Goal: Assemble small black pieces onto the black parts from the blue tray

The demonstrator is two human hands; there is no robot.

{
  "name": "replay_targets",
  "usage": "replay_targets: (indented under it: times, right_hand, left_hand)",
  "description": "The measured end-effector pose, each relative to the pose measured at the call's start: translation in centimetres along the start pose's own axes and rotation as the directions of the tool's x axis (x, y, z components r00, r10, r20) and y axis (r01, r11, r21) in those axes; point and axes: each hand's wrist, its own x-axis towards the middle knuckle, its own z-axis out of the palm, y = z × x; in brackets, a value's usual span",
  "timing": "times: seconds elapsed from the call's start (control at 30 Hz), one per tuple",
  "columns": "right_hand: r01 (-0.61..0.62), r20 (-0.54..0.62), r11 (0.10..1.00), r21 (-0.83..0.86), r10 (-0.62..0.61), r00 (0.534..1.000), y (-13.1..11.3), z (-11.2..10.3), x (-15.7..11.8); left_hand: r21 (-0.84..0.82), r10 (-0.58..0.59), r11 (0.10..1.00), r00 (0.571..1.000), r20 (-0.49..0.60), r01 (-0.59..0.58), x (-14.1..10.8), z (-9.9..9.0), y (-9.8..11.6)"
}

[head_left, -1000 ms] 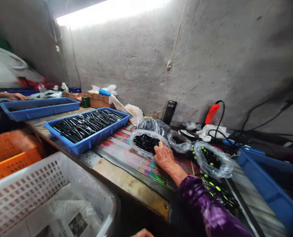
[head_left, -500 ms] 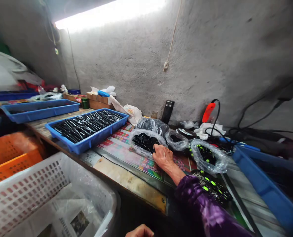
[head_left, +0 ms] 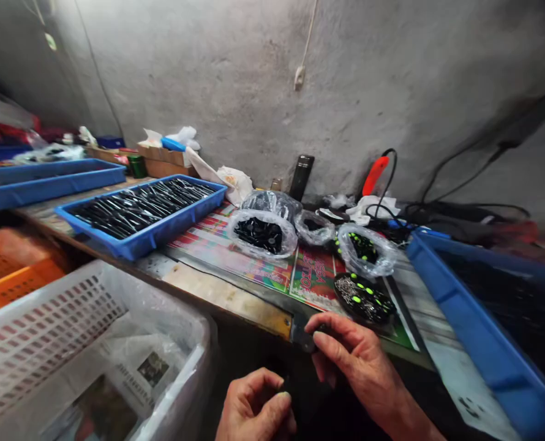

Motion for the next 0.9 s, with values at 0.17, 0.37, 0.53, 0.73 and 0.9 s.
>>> replay_targets:
  times: [0.17, 0.37, 0.53, 0.73, 0.9]
  right_hand:
    - [-0.061, 0.013, 0.989, 0.137, 0.059, 0.998, 2.0, -0.3, -3.9]
    - [-0.055, -0.019, 0.986, 0.155, 0.058, 0.998, 3.3, -0.3, -5.6]
    - [-0.057, -0.034, 0.986, 0.154, 0.063, 0.997, 3.6, -0.3, -6.5]
    - [-0.073, -0.074, 0.984, 0.165, 0.086, 0.994, 3.8, -0.4, -7.2]
    - [-0.068, -0.088, 0.979, 0.193, 0.086, 0.992, 4.1, -0.4, -7.5]
  left_hand:
    - [-0.049, -0.056, 0.997, 0.993, 0.100, 0.061, -0.2, 0.8, -1.7]
    - [-0.047, -0.078, 0.995, 0.989, 0.129, 0.085, -0.8, 1.4, -2.8]
    - [-0.005, -0.128, 0.991, 0.976, 0.174, 0.131, -1.7, 1.8, -2.1]
    - [0.012, -0.162, 0.987, 0.977, 0.136, 0.162, -2.5, 2.6, -1.2]
    - [0.039, -0.127, 0.992, 0.978, 0.166, 0.123, -2.2, 2.4, -1.9]
